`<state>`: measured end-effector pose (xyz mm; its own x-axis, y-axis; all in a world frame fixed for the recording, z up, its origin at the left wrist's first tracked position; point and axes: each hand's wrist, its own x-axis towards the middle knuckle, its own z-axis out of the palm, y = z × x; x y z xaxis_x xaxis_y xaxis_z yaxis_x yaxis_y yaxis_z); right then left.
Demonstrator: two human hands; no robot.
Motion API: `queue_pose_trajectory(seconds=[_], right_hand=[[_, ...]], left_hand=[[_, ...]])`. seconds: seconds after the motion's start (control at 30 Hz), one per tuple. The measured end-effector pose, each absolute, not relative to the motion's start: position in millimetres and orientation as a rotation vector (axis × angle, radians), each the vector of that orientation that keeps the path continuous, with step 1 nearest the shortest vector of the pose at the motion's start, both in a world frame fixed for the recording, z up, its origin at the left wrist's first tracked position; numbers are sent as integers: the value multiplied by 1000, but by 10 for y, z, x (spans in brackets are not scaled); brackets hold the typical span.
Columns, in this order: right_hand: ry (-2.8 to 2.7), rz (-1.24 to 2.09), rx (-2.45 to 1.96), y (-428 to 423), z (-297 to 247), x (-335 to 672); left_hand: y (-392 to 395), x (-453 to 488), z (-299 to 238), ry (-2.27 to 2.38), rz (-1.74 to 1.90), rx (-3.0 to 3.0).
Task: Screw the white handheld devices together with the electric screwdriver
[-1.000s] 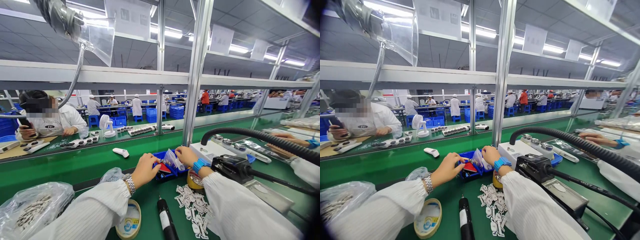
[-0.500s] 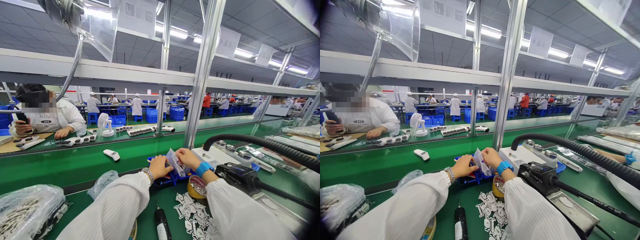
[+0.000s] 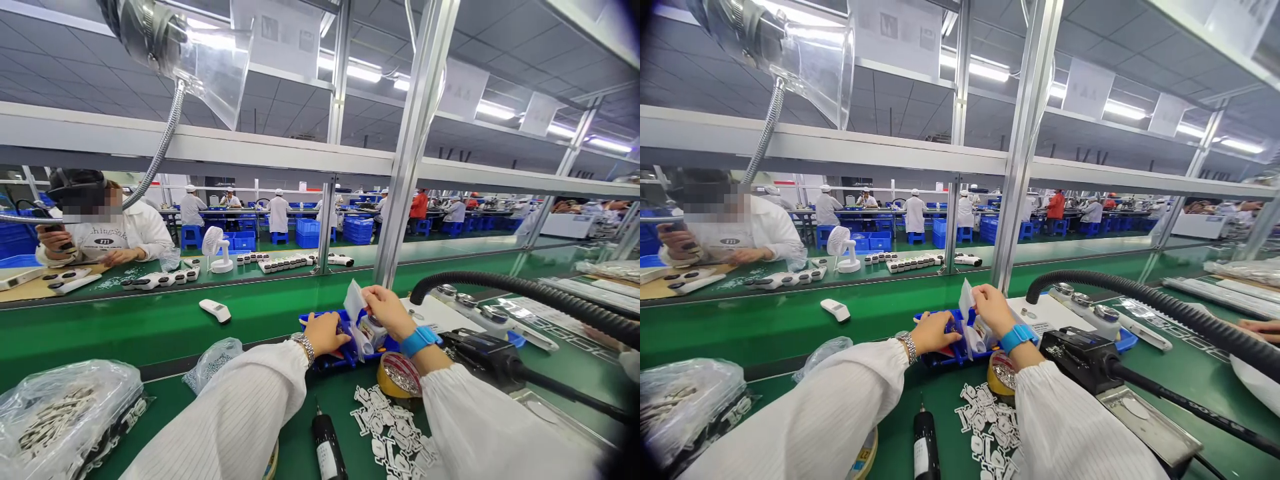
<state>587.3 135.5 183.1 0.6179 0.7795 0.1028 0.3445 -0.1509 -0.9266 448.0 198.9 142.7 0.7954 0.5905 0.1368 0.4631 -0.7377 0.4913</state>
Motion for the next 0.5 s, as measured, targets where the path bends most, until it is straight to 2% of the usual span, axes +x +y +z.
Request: queue_pose_trajectory(seconds=[0.23, 0.5], right_hand=[[-991, 608, -1530, 921, 2094, 5654], [-1200, 874, -1369, 669, 1957, 5042]], left_hand=[[1936, 4441, 1727, 814, 611, 2178], [1521, 3882, 1939, 464, 386, 1798]])
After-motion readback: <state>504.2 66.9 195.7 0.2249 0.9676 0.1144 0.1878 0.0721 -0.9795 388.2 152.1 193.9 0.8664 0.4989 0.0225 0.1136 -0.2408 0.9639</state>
